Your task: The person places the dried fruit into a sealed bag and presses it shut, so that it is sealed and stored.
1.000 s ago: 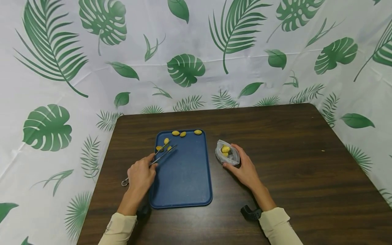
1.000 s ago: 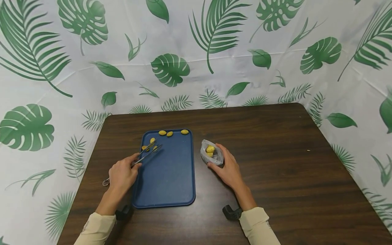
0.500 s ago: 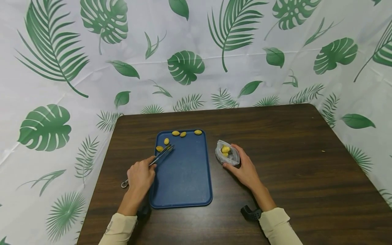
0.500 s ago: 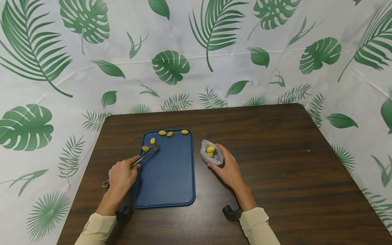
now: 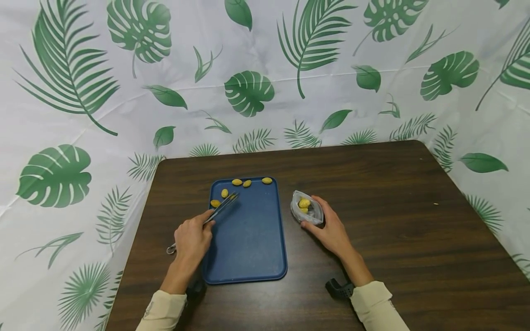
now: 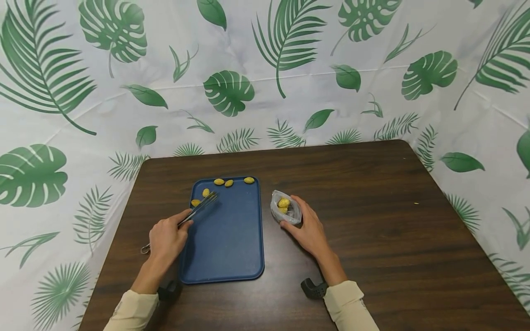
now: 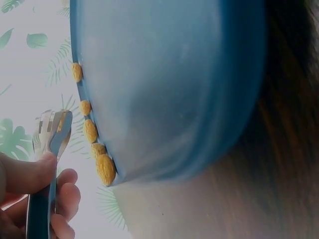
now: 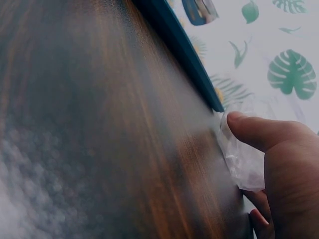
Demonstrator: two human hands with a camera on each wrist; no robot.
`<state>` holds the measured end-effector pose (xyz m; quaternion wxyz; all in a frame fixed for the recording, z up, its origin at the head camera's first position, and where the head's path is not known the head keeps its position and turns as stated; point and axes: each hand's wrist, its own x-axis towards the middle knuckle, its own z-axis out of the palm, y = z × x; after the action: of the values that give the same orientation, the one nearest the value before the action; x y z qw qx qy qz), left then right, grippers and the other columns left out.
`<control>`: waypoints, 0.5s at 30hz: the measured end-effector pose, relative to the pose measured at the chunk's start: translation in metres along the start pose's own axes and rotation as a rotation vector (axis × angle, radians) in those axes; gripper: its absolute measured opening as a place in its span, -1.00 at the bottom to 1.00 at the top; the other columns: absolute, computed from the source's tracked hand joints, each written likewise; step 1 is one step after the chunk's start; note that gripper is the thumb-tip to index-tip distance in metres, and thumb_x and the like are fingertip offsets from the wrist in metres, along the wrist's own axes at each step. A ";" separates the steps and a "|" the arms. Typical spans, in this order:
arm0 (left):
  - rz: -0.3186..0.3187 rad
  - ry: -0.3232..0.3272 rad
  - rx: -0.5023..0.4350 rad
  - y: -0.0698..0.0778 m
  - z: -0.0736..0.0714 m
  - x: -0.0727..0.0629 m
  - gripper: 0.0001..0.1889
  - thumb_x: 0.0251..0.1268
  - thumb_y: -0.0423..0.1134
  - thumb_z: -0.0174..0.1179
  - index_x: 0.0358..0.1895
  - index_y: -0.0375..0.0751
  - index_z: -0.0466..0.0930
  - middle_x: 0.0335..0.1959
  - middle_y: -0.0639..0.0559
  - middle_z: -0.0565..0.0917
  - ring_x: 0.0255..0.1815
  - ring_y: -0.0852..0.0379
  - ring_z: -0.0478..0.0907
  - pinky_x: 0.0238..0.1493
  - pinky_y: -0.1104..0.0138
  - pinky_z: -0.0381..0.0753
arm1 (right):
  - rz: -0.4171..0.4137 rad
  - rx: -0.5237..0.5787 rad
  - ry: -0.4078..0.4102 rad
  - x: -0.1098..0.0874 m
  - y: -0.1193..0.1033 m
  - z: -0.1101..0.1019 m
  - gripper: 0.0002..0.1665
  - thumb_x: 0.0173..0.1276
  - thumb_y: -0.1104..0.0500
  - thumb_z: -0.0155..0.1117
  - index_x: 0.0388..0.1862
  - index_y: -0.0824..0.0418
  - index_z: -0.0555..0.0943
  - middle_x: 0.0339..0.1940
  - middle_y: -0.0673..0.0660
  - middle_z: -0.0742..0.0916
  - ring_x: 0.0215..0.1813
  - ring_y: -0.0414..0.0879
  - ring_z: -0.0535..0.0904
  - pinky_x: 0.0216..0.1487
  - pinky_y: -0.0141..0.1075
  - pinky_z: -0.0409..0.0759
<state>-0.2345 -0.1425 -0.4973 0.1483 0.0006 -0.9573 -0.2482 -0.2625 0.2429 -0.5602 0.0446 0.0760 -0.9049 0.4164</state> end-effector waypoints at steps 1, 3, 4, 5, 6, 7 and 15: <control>0.007 0.001 -0.002 0.001 0.000 0.000 -0.67 0.29 -0.26 0.39 0.12 -0.15 0.78 -0.13 -0.25 0.83 -0.32 -0.34 0.76 -0.43 -0.16 0.59 | -0.002 0.000 0.001 0.000 0.000 0.000 0.03 0.25 -0.14 0.55 0.61 -0.07 0.25 0.55 0.16 0.47 0.49 0.24 0.43 0.39 0.31 0.37; 0.020 0.004 -0.006 0.002 0.000 0.000 -0.67 0.28 -0.26 0.39 0.11 -0.15 0.78 -0.13 -0.25 0.83 -0.31 -0.35 0.76 -0.41 -0.17 0.60 | -0.004 -0.003 0.000 0.000 -0.001 0.000 0.03 0.25 -0.14 0.55 0.61 -0.07 0.25 0.55 0.17 0.47 0.48 0.25 0.43 0.38 0.31 0.37; 0.025 0.006 -0.009 0.003 0.000 -0.001 -0.67 0.28 -0.25 0.40 0.11 -0.14 0.79 -0.13 -0.25 0.83 -0.31 -0.35 0.76 -0.41 -0.18 0.60 | -0.007 -0.005 0.000 0.000 -0.001 0.000 0.03 0.26 -0.14 0.55 0.61 -0.07 0.25 0.55 0.17 0.47 0.48 0.25 0.43 0.38 0.32 0.38; 0.030 0.010 -0.012 0.003 0.000 -0.001 -0.67 0.27 -0.26 0.41 0.10 -0.14 0.79 -0.14 -0.25 0.83 -0.31 -0.35 0.76 -0.40 -0.18 0.60 | -0.010 -0.008 0.001 0.000 -0.002 0.000 0.03 0.26 -0.14 0.55 0.61 -0.07 0.25 0.56 0.17 0.47 0.47 0.26 0.43 0.37 0.32 0.38; 0.035 0.013 -0.015 0.004 0.000 -0.001 -0.67 0.26 -0.26 0.41 0.10 -0.14 0.79 -0.14 -0.25 0.83 -0.32 -0.36 0.76 -0.40 -0.18 0.60 | -0.012 -0.009 0.003 0.000 -0.002 0.000 0.03 0.26 -0.14 0.55 0.61 -0.07 0.25 0.55 0.18 0.47 0.47 0.26 0.44 0.36 0.33 0.38; 0.041 0.016 -0.016 0.005 0.000 0.000 -0.66 0.25 -0.26 0.42 0.10 -0.14 0.79 -0.15 -0.25 0.83 -0.32 -0.36 0.76 -0.41 -0.18 0.60 | -0.013 -0.012 0.004 -0.001 -0.002 0.000 0.02 0.26 -0.14 0.55 0.61 -0.07 0.26 0.55 0.18 0.47 0.47 0.27 0.44 0.35 0.33 0.39; 0.088 0.049 -0.054 0.012 0.000 0.003 -0.66 0.20 -0.29 0.46 0.07 -0.16 0.80 -0.26 -0.23 0.84 -0.52 -0.19 0.71 -0.53 -0.08 0.55 | -0.004 -0.003 0.002 -0.002 -0.005 -0.003 0.03 0.25 -0.15 0.55 0.61 -0.10 0.25 0.56 0.16 0.47 0.48 0.25 0.43 0.36 0.33 0.39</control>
<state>-0.2364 -0.1321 -0.4907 0.1823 -0.0393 -0.9455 -0.2669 -0.2600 0.2420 -0.5544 0.0462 0.0774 -0.9052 0.4152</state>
